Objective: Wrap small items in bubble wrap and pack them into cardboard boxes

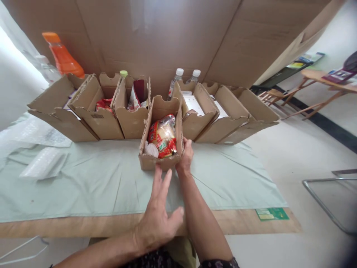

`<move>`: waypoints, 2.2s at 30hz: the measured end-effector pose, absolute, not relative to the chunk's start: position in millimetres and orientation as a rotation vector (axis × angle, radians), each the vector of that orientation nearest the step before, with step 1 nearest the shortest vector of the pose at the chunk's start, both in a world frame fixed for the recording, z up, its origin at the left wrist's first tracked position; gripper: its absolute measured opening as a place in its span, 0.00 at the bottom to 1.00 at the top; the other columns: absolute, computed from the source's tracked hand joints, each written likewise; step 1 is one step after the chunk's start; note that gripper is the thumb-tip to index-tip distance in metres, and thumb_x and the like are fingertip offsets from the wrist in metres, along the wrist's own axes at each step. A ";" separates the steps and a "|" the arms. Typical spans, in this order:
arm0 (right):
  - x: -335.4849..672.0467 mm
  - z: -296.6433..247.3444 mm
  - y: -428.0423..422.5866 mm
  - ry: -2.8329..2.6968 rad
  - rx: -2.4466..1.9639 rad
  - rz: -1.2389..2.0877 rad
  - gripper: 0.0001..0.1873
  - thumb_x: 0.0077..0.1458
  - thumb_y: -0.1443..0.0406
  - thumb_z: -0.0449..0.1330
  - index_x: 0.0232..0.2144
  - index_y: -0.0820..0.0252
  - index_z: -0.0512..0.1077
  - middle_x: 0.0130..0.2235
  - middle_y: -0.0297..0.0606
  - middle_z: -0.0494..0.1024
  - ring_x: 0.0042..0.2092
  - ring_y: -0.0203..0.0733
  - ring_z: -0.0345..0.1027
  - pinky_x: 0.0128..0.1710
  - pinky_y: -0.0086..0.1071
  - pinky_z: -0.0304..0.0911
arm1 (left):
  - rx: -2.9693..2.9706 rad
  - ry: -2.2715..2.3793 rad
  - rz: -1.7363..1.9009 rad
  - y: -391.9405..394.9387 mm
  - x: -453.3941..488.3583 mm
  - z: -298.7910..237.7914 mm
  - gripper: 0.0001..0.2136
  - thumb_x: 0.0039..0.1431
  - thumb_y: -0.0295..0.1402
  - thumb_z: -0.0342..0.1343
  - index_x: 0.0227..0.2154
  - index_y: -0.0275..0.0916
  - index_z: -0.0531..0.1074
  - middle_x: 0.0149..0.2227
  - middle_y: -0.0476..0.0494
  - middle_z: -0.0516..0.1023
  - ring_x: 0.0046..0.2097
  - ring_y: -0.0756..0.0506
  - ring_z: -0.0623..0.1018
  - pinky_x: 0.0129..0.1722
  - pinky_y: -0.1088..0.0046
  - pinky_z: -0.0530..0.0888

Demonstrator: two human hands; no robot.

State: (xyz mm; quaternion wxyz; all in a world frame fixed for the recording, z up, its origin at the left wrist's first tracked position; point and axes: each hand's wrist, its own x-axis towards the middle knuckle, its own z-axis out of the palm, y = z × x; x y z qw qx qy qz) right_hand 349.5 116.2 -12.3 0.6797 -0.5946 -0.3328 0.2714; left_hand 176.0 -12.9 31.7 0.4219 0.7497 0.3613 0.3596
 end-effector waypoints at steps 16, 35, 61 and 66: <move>350.0 -18.8 119.9 -0.565 -1.341 0.530 0.32 0.57 0.40 0.54 0.43 0.60 0.77 0.45 0.43 0.83 0.45 0.45 0.76 0.41 0.37 0.68 | 1.668 1.016 0.890 70.0 217.5 13.6 0.35 0.55 0.29 0.60 0.67 0.44 0.61 0.77 0.31 0.37 0.75 0.28 0.53 0.68 0.43 0.64; 351.8 -15.4 118.3 -0.626 -1.374 0.496 0.23 0.57 0.48 0.55 0.42 0.60 0.73 0.39 0.42 0.83 0.34 0.40 0.76 0.35 0.34 0.68 | 1.973 0.976 0.629 99.7 169.4 -10.3 0.24 0.55 0.30 0.60 0.57 0.39 0.75 0.69 0.31 0.66 0.69 0.31 0.68 0.66 0.45 0.69; 255.6 112.7 41.2 -1.943 -1.625 0.048 0.13 0.66 0.66 0.54 0.41 0.54 0.79 0.32 0.36 0.85 0.30 0.40 0.77 0.32 0.29 0.64 | 1.294 1.344 1.458 53.2 59.8 -34.9 0.24 0.62 0.33 0.58 0.61 0.41 0.67 0.61 0.35 0.73 0.61 0.38 0.75 0.58 0.57 0.75; 324.3 110.5 -46.3 -1.806 -1.566 0.212 0.11 0.60 0.63 0.59 0.41 0.49 0.82 0.33 0.36 0.85 0.31 0.45 0.79 0.31 0.35 0.72 | 1.299 1.342 1.415 46.9 59.0 -22.2 0.28 0.60 0.34 0.60 0.63 0.44 0.64 0.65 0.35 0.69 0.64 0.36 0.73 0.62 0.54 0.73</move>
